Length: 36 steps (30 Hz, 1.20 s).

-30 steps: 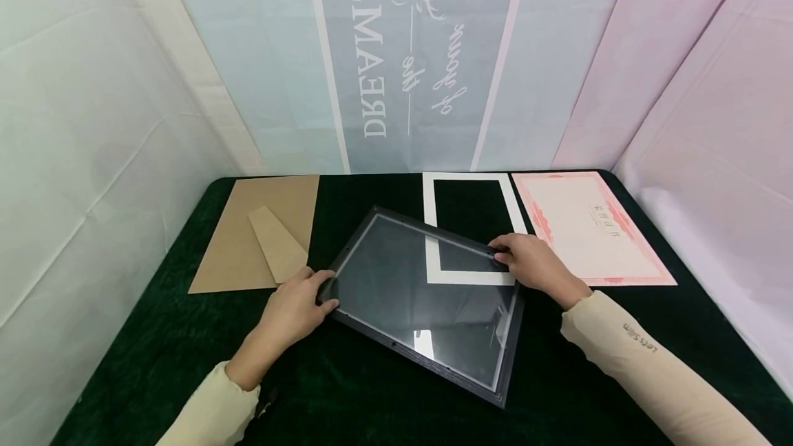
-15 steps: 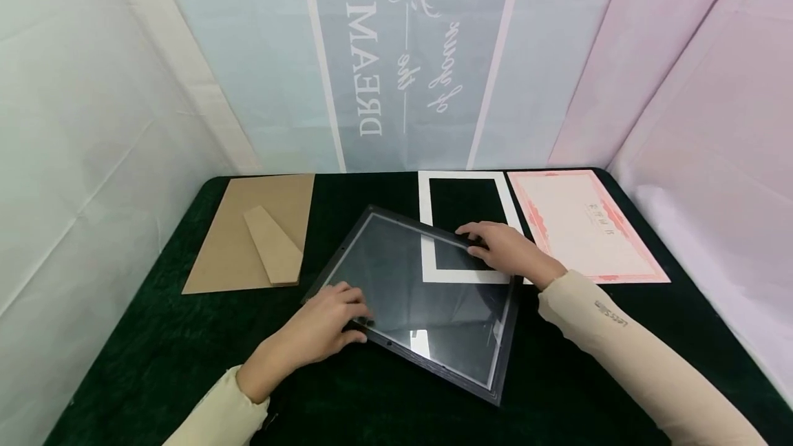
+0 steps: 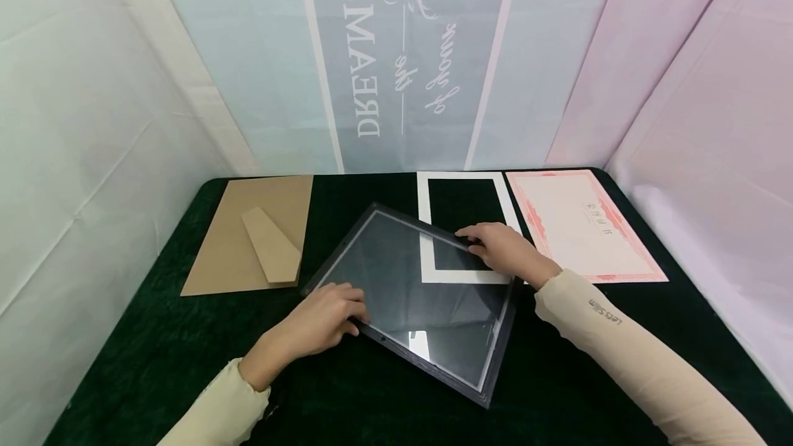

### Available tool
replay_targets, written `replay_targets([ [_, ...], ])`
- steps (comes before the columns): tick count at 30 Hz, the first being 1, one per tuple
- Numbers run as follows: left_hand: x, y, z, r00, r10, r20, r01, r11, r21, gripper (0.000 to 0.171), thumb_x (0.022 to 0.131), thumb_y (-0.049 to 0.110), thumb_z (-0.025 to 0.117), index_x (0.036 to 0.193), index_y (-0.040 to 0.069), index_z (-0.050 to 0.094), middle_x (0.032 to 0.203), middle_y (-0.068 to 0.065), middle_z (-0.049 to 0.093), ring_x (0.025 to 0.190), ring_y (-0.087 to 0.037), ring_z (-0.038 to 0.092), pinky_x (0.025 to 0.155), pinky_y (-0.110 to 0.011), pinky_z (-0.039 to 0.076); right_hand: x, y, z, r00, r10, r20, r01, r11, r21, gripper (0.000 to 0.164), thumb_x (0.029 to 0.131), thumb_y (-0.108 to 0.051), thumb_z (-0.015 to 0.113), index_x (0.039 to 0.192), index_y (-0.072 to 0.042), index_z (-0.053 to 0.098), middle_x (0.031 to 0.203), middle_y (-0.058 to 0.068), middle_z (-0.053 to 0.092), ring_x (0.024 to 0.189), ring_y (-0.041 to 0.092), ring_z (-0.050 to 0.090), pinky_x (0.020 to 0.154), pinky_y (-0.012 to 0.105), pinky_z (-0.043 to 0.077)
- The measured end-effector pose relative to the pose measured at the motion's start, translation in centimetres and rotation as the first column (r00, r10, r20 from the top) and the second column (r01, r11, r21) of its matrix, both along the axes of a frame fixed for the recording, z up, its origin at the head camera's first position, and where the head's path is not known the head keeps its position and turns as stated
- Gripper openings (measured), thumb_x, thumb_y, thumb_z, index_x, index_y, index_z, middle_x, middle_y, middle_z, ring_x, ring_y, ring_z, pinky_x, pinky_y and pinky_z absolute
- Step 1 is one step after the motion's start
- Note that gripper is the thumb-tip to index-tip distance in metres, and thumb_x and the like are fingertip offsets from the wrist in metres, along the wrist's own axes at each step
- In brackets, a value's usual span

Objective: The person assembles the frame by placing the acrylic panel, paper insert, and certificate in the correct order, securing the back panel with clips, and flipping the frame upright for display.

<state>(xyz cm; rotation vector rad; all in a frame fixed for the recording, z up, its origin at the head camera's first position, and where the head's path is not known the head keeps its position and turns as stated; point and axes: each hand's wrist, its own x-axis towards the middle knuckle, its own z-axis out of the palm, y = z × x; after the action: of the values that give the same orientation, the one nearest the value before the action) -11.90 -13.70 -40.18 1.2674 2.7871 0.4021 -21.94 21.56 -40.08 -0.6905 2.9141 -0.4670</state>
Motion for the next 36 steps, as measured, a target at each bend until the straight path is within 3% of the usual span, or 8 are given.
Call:
replay_targets([
  [8,-1.8,-0.7,-0.1,0.996,0.066,-0.057,-0.066,0.998,-0.009,0.013,0.085,0.011,0.078,0.089,0.023,0.074,0.089,0.010,0.063,0.082,-0.007,0.054,0.075,-0.028,0.049,0.7,1.0,-0.1,1.000,-0.011,-0.008,0.011,1.000,-0.005,0.039,0.094,-0.009,0.067,0.132,-0.008,0.063,0.107,0.013,0.072,0.071,0.013,0.056,0.065,0.029,0.047],
  [12,-2.5,-1.1,-0.3,0.990,0.137,-0.027,-0.136,0.990,0.025,0.015,0.084,0.009,0.078,0.091,0.022,0.075,0.093,0.008,0.063,0.085,-0.008,0.053,0.078,-0.029,0.051,1.0,1.3,-0.2,1.000,-0.017,-0.002,0.017,1.000,-0.023,0.038,0.093,-0.010,0.067,0.131,-0.006,0.064,0.104,0.012,0.073,0.068,0.010,0.057,0.063,0.027,0.047],
  [16,-2.4,-1.4,-0.5,0.974,0.224,-0.028,-0.222,0.973,0.065,0.017,0.081,0.012,0.082,0.094,0.020,0.077,0.104,0.002,0.061,0.097,-0.014,0.052,0.085,-0.035,0.051,1.0,1.5,-0.4,0.999,-0.027,0.022,0.028,0.999,-0.034,0.039,0.094,-0.012,0.066,0.132,-0.006,0.062,0.107,0.013,0.073,0.071,0.011,0.060,0.063,0.029,0.049],
  [19,-1.9,-1.3,-0.6,0.952,0.303,-0.039,-0.299,0.951,0.083,0.024,0.078,0.015,0.085,0.100,0.016,0.076,0.110,-0.003,0.056,0.101,-0.020,0.048,0.087,-0.037,0.049,1.0,1.6,-0.5,0.998,-0.034,0.050,0.035,0.999,-0.034,0.041,0.096,-0.017,0.065,0.136,-0.007,0.059,0.111,0.015,0.072,0.076,0.013,0.063,0.068,0.033,0.052],
  [22,-1.3,-1.1,-0.5,0.921,0.388,0.022,-0.389,0.919,0.067,0.037,0.079,0.018,0.085,0.113,0.012,0.072,0.111,-0.007,0.053,0.096,-0.019,0.049,0.082,-0.036,0.049,0.8,1.6,-0.6,0.997,-0.029,0.071,0.032,0.999,-0.040,0.044,0.097,-0.020,0.063,0.139,-0.008,0.055,0.114,0.015,0.070,0.082,0.016,0.066,0.072,0.036,0.054],
  [26,-0.4,-0.7,-0.3,0.850,0.497,0.176,-0.506,0.862,0.012,0.049,0.085,0.021,0.080,0.129,0.010,0.062,0.112,-0.010,0.058,0.088,-0.016,0.056,0.074,-0.034,0.051,0.6,1.4,-0.7,0.997,-0.014,0.076,0.019,0.998,-0.056,0.046,0.099,-0.020,0.061,0.143,-0.009,0.051,0.115,0.016,0.070,0.085,0.018,0.067,0.072,0.036,0.054],
  [29,0.0,-0.4,-0.2,0.807,0.540,0.237,-0.553,0.833,-0.015,0.049,0.088,0.024,0.077,0.131,0.010,0.060,0.114,-0.011,0.064,0.091,-0.018,0.062,0.075,-0.037,0.054,0.5,1.3,-0.6,0.997,-0.011,0.074,0.015,0.998,-0.057,0.048,0.098,-0.021,0.062,0.144,-0.012,0.051,0.118,0.015,0.069,0.086,0.018,0.066,0.072,0.036,0.054],
  [36,0.1,0.0,-0.1,0.801,0.549,0.240,-0.566,0.824,0.003,0.034,0.090,0.025,0.074,0.121,0.012,0.068,0.110,-0.010,0.069,0.093,-0.018,0.067,0.077,-0.038,0.057,0.6,1.1,-0.7,1.000,0.022,0.021,-0.021,0.997,-0.068,0.045,0.097,-0.013,0.063,0.141,-0.007,0.055,0.116,0.017,0.071,0.067,0.011,0.058,0.062,0.029,0.047],
])
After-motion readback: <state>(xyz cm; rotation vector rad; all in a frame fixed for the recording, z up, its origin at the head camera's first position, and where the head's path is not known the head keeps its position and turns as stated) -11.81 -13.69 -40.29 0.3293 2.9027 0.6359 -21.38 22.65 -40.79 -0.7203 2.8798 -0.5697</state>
